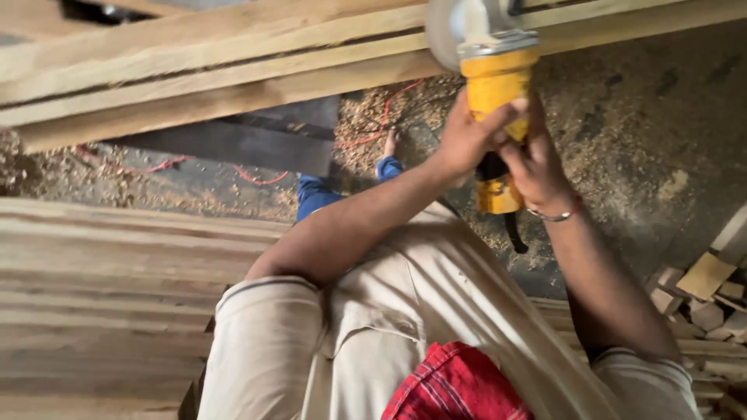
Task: The person uses a yellow angle grinder to sand the surface of wooden planks. They move the tool back and forth along the length of the wood, generating sawdust. The person occasionally pauses to reposition the planks or adjust their stance.
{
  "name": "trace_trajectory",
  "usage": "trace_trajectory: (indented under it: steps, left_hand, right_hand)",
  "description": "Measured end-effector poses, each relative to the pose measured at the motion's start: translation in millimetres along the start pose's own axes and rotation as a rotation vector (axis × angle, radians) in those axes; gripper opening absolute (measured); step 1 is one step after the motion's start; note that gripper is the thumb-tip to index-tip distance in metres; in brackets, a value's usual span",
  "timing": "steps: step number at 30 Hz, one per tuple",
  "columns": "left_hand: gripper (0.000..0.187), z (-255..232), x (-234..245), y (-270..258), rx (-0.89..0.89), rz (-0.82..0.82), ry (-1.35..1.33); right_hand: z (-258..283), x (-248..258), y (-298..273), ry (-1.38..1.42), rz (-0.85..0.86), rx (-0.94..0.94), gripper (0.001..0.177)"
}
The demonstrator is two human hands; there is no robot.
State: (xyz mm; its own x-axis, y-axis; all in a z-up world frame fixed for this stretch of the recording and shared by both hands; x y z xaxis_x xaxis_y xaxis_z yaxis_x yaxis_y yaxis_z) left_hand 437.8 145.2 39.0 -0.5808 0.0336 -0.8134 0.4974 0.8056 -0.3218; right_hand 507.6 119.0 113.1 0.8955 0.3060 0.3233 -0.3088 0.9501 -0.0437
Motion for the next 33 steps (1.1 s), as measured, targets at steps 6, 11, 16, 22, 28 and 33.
trace_trajectory:
  steps: [6, 11, 16, 22, 28, 33]
  left_hand:
    - [0.051, -90.0, 108.7, -96.1, -0.091, -0.162, -0.162]
    - [0.055, -156.5, 192.9, -156.4, -0.202, -0.214, -0.2]
    - [0.056, -206.4, 266.2, -202.5, -0.269, -0.299, -0.232]
    - [0.054, -270.5, 344.4, -265.1, -0.392, -0.308, -0.296]
    - [0.056, -263.0, 351.2, -268.5, -0.408, -0.329, -0.319]
    - [0.063, -195.2, 287.1, -212.6, -0.244, -0.235, -0.166]
  right_hand:
    - [25.6, -141.0, 45.6, -0.198, 0.16, -0.007, 0.077]
    - [36.4, -250.4, 88.2, -0.161, 0.274, -0.028, 0.082]
    - [41.7, -342.3, 123.2, -0.159, 0.386, -0.005, 0.087]
    - [65.5, -452.6, 171.9, -0.221, 0.475, 0.035, 0.091]
    - [70.3, -457.6, 169.5, -0.168, 0.512, -0.117, 0.092]
    - [48.1, -358.4, 116.6, -0.001, 0.345, -0.258, 0.091]
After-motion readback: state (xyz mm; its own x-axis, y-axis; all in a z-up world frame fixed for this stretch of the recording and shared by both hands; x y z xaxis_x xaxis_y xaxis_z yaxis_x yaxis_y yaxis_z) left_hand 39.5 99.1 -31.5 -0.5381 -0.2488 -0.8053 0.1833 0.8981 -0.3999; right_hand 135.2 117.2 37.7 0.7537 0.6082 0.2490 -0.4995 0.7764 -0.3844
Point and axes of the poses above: each hand's wrist, its own y-axis towards the middle knuckle, its own x-axis out of the back of the hand, z = x × y, the point moved 8 cm from there along y, towards the middle knuckle, and after that the axes turned 6 degrees about x, right-handed, at the moved point
